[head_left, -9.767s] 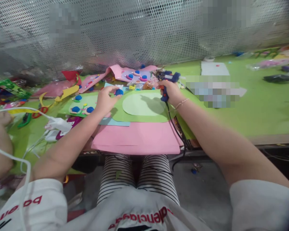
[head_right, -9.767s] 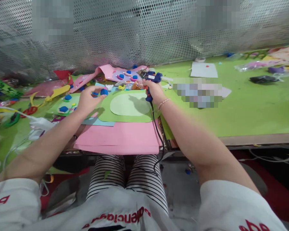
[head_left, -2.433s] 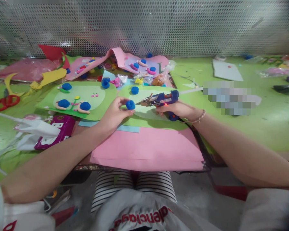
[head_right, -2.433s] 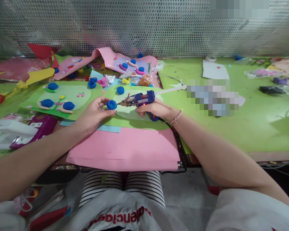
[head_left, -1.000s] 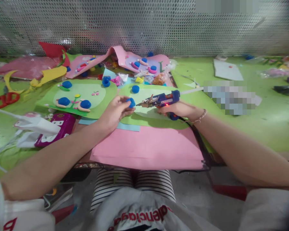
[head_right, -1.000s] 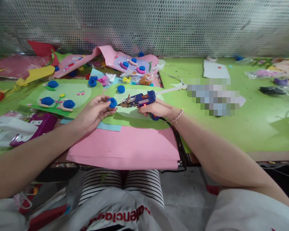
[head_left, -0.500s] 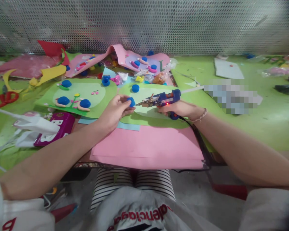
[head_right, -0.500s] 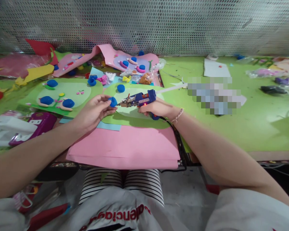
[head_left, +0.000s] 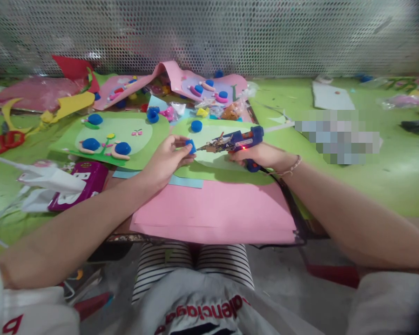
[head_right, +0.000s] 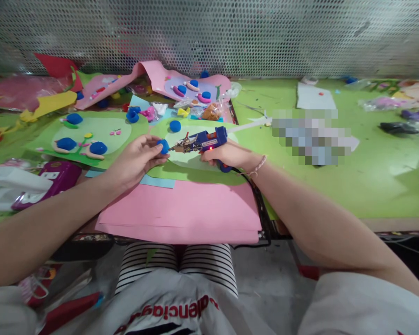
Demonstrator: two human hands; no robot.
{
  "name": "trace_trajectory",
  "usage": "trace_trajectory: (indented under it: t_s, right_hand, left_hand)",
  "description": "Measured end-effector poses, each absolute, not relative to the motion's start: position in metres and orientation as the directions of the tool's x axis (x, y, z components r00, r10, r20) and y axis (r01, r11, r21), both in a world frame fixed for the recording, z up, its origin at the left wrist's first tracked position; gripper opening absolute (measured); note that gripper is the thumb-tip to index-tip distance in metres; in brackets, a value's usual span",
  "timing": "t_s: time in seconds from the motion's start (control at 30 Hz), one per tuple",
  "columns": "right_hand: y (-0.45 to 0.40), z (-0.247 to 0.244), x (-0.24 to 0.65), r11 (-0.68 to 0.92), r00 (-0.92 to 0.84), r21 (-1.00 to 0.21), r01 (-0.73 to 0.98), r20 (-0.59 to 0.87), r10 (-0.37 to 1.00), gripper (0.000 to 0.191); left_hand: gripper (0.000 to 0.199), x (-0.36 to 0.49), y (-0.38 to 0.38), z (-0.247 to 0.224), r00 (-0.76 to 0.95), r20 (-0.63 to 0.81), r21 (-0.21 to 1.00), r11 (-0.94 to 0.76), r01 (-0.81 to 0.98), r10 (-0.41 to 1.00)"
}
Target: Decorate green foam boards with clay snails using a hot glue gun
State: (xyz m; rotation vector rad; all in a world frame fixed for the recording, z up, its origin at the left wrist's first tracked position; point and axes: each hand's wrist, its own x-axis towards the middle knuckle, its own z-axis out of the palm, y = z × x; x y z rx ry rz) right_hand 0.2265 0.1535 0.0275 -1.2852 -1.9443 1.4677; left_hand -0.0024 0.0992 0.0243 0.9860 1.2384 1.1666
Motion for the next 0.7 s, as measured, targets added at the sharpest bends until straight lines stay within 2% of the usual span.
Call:
trace_trajectory:
  t_s: [0.37, 0.7]
  right_hand:
    - [0.1507, 0.0304, 0.2233, 0.041, -0.497, -0.895, 0.445, -0.209, 0.843, 0.010]
    - [0.1499, 0.0318, 0.2224, 0.016, -0.469, -0.887, 0.462, -0.229, 0.853, 0.014]
  left_hand:
    - [0.013, -0.0051, 0.1019, 0.0188, -0.024, -0.137, 0.986, 0.134, -0.096, 0.990]
    - [0.012, -0.0054, 0.1012, 0.0182, -0.018, -0.131, 0.987, 0.129, -0.091, 0.991]
